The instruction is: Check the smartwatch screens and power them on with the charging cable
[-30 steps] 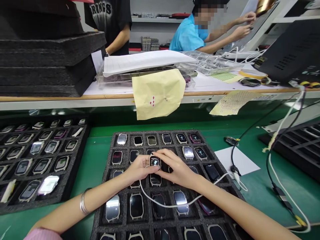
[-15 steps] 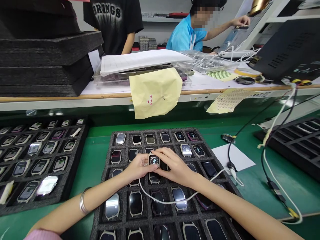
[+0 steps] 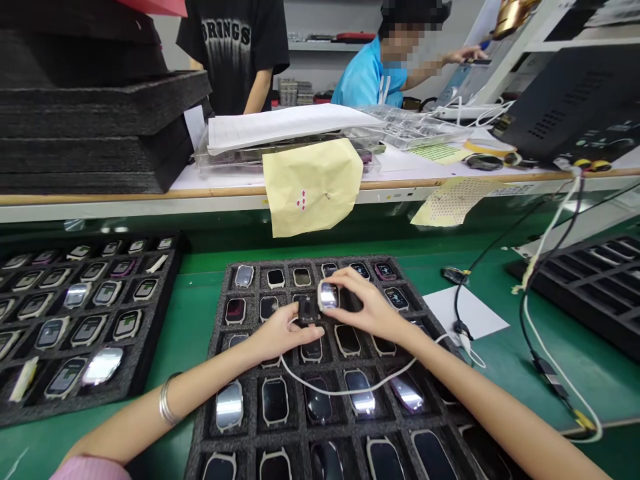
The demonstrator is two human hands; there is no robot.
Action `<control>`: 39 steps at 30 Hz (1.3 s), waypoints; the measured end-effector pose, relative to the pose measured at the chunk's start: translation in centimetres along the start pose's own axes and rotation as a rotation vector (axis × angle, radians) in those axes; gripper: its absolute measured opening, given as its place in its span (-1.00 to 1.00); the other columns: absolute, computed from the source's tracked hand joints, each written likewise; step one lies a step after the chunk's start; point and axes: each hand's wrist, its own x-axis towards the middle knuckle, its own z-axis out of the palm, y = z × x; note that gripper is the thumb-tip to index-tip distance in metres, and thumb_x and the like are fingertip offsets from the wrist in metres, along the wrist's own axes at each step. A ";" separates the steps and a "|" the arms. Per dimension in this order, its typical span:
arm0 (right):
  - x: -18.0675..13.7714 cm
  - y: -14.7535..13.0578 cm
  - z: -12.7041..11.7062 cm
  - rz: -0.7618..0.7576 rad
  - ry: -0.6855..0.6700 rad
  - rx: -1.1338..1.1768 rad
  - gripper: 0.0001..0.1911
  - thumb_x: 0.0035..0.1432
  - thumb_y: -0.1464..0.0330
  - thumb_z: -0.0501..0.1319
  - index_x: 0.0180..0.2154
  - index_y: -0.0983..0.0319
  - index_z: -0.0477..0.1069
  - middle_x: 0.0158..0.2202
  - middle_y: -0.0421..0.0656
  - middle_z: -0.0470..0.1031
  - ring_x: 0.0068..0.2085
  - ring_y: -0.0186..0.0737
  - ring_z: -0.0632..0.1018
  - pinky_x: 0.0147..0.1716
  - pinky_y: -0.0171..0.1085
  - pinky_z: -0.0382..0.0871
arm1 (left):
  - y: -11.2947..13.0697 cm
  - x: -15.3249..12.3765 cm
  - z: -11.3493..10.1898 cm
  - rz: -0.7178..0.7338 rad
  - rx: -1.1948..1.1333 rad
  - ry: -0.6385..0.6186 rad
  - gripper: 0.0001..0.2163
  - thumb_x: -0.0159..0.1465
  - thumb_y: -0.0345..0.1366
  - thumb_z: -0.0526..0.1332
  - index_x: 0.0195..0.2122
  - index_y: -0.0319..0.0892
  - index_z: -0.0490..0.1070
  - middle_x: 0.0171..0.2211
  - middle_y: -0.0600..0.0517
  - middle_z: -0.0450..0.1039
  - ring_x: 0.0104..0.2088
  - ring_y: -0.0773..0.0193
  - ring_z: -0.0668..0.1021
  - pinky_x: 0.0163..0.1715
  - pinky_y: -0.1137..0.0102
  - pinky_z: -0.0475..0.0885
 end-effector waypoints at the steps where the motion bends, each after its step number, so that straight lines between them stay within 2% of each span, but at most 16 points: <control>1: -0.1 0.7 -0.5 0.032 -0.023 -0.051 -0.64 0.17 0.24 0.23 -0.01 0.21 0.34 -0.12 -0.05 0.35 -0.09 -0.07 0.44 -0.09 -0.12 0.39 | 0.3 -0.5 -0.2 -0.030 0.004 -0.003 -0.60 0.06 -0.12 0.36 -0.17 -0.27 0.40 -0.41 0.06 0.45 -0.61 0.47 0.35 -0.55 0.50 0.28; 5: -0.7 2.2 -2.0 0.058 -0.125 -0.189 -0.57 0.11 0.23 0.27 0.01 0.24 0.38 -0.13 0.00 0.39 -0.08 0.08 0.43 -0.11 0.05 0.34 | 0.8 -2.8 -1.4 -0.155 0.008 -0.040 -0.66 0.15 -0.12 0.29 -0.17 -0.25 0.34 -0.34 0.01 0.50 -0.74 0.57 0.25 -0.69 0.52 0.15; 8: -0.1 1.1 -2.1 0.005 -0.170 -0.300 -0.60 0.17 0.27 0.23 0.04 0.23 0.36 -0.08 0.03 0.38 -0.04 0.11 0.40 -0.09 0.08 0.28 | 0.7 -3.4 -2.3 -0.164 -0.078 -0.049 -0.65 0.15 -0.14 0.30 -0.15 -0.26 0.32 -0.18 -0.12 0.50 -0.65 0.51 0.36 -0.63 0.51 0.25; 11: 1.8 -0.8 -0.8 -0.086 -0.246 -0.373 -0.73 0.21 0.32 0.22 -0.05 0.25 0.42 -0.12 0.00 0.39 -0.07 0.03 0.41 -0.10 -0.01 0.29 | 0.6 -3.2 -2.5 -0.177 -0.183 -0.061 -0.63 0.11 -0.20 0.34 -0.14 -0.29 0.34 -0.17 -0.18 0.50 -0.56 0.47 0.38 -0.53 0.48 0.32; 14: 3.8 -1.8 1.5 -0.111 -0.312 -0.370 -0.72 0.06 0.33 0.35 -0.18 0.30 0.46 -0.20 -0.01 0.41 -0.16 0.02 0.44 -0.17 -0.04 0.33 | 0.6 -3.0 -2.4 -0.161 -0.214 -0.071 -0.65 0.08 -0.26 0.37 -0.16 -0.31 0.36 -0.18 -0.20 0.51 -0.54 0.47 0.37 -0.50 0.46 0.33; 17: 4.6 -1.5 3.1 -0.097 -0.300 -0.364 -0.67 -0.04 0.31 0.41 -0.23 0.31 0.46 -0.25 -0.03 0.42 -0.21 0.03 0.45 -0.22 -0.03 0.35 | 0.4 -3.0 -2.5 -0.148 -0.214 -0.068 -0.61 0.05 -0.28 0.39 -0.12 -0.31 0.38 -0.15 -0.20 0.50 -0.51 0.44 0.42 -0.48 0.45 0.34; 21: 4.2 -1.1 2.8 -0.050 -0.213 -0.321 -0.65 0.00 0.32 0.39 -0.18 0.30 0.41 -0.21 -0.03 0.42 -0.15 0.02 0.46 -0.15 -0.04 0.34 | -0.2 -3.0 -2.8 -0.128 -0.230 -0.080 -0.53 0.02 -0.29 0.41 -0.05 -0.28 0.37 -0.12 -0.20 0.49 -0.47 0.39 0.47 -0.49 0.45 0.36; 25: 3.4 -2.7 1.7 -0.023 -0.143 -0.193 -0.70 0.09 0.31 0.32 -0.15 0.25 0.35 -0.23 -0.09 0.45 -0.19 -0.11 0.49 -0.18 -0.17 0.38 | -0.8 -2.8 -2.9 -0.100 -0.243 -0.083 -0.51 -0.05 -0.32 0.45 -0.08 -0.26 0.38 -0.20 -0.10 0.49 -0.46 0.40 0.45 -0.51 0.49 0.35; 28: 2.9 -4.4 2.0 -0.119 -0.192 -0.057 -0.65 0.02 0.36 0.35 -0.13 0.21 0.35 -0.17 -0.10 0.46 -0.12 -0.09 0.48 -0.12 -0.15 0.37 | -1.0 -2.8 -2.9 -0.089 -0.217 -0.078 -0.55 -0.08 -0.31 0.47 -0.18 -0.26 0.37 -0.35 0.03 0.45 -0.51 0.44 0.42 -0.54 0.51 0.34; 30: 2.8 -4.9 2.6 -0.181 -0.217 -0.058 -0.60 0.04 0.40 0.34 -0.07 0.23 0.34 -0.11 -0.06 0.45 -0.06 -0.06 0.45 -0.06 -0.10 0.35 | -0.9 -2.8 -2.8 -0.083 -0.171 -0.063 -0.58 -0.04 -0.25 0.45 -0.22 -0.26 0.35 -0.48 0.10 0.41 -0.57 0.45 0.40 -0.57 0.52 0.31; 35: 3.1 -4.6 3.7 -0.259 -0.234 -0.132 -0.58 0.14 0.37 0.28 0.03 0.25 0.30 -0.08 -0.01 0.44 -0.04 -0.02 0.43 -0.04 -0.04 0.34 | -0.8 -3.0 -2.3 -0.075 -0.065 0.033 -0.63 0.09 -0.05 0.33 -0.30 -0.23 0.28 -0.66 0.17 0.33 -0.70 0.45 0.34 -0.69 0.53 0.22; 39: 2.9 -4.3 4.4 -0.285 -0.175 -0.100 -0.63 0.17 0.37 0.22 0.03 0.24 0.31 -0.11 -0.01 0.46 -0.07 -0.03 0.46 -0.07 -0.05 0.38 | -0.7 -3.1 -2.2 -0.058 -0.076 0.073 -0.63 0.11 -0.02 0.29 -0.32 -0.24 0.29 -0.70 0.17 0.32 -0.74 0.46 0.30 -0.73 0.55 0.19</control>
